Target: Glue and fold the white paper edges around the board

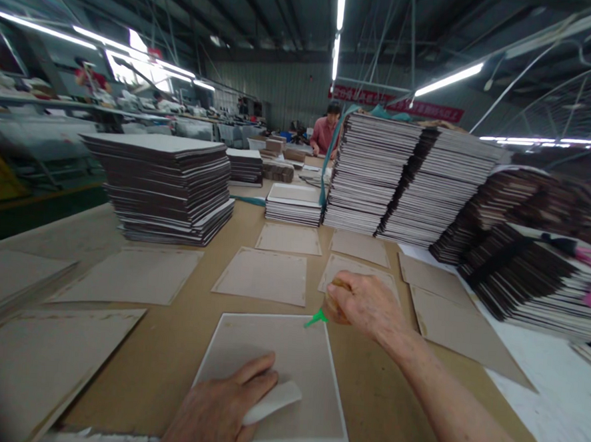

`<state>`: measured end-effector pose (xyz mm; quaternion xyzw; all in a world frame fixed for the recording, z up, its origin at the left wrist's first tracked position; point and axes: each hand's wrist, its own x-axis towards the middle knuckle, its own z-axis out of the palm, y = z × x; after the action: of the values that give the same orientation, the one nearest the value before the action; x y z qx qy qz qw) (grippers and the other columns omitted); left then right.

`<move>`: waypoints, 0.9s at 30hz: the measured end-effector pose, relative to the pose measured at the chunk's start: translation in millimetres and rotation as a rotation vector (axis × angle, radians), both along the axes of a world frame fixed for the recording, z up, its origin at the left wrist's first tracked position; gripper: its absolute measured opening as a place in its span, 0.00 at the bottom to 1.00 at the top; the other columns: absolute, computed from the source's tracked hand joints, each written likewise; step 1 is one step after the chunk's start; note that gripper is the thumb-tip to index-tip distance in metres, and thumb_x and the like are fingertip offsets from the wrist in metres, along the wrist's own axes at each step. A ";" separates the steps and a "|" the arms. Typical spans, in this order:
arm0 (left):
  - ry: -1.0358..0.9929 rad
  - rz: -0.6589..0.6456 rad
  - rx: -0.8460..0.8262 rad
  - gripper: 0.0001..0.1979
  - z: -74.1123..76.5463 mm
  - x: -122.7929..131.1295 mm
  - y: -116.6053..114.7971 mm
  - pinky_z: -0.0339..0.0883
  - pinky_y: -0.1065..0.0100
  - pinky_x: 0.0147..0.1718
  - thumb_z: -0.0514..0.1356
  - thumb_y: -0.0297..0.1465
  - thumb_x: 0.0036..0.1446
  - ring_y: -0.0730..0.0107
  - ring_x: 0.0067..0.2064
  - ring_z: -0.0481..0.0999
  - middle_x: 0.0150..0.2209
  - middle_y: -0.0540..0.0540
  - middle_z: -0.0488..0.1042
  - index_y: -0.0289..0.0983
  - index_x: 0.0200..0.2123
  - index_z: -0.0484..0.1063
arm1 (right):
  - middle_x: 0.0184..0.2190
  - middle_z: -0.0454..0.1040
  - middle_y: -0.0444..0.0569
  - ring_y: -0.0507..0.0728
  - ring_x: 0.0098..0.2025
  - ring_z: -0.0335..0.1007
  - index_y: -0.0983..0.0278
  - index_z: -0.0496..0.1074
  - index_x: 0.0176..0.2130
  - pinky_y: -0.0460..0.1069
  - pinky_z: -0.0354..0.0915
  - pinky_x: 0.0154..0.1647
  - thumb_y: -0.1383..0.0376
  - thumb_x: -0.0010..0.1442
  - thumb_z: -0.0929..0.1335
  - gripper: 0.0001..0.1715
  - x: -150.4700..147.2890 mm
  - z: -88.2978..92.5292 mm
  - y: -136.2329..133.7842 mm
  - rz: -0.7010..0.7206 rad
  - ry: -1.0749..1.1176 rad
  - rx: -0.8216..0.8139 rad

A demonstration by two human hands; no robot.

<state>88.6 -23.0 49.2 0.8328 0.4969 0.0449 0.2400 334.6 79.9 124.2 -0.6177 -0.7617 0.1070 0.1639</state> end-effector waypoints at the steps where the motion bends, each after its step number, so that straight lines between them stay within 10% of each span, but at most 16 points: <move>1: -0.001 0.003 0.001 0.31 0.5 0.6 -0.2 0.71 0.49 0.50 0.53 0.22 0.43 0.53 0.53 0.74 0.65 0.50 0.58 0.43 0.54 0.66 | 0.21 0.68 0.43 0.54 0.26 0.62 0.61 0.68 0.25 0.49 0.48 0.27 0.59 0.61 0.62 0.16 -5.9 -1.0 0.9 0.016 0.013 0.000; 16: 0.016 -0.008 -0.005 0.31 2.0 0.7 2.2 0.72 0.50 0.50 0.53 0.24 0.43 0.52 0.52 0.74 0.65 0.49 0.59 0.42 0.54 0.67 | 0.24 0.71 0.40 0.52 0.28 0.64 0.59 0.71 0.28 0.47 0.49 0.27 0.60 0.61 0.64 0.12 -93.1 -17.1 10.4 0.179 0.209 0.008; 27: 0.025 0.002 0.003 0.31 7.3 2.0 0.3 0.73 0.50 0.48 0.53 0.21 0.41 0.51 0.51 0.75 0.64 0.48 0.60 0.42 0.52 0.68 | 0.19 0.63 0.39 0.52 0.24 0.57 0.62 0.66 0.23 0.47 0.50 0.27 0.59 0.58 0.65 0.15 -28.2 -25.6 -4.9 0.030 0.483 -0.077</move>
<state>90.6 -22.7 56.5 0.8330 0.5008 0.0355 0.2324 306.5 75.0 98.5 -0.5688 -0.7047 0.2830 0.3160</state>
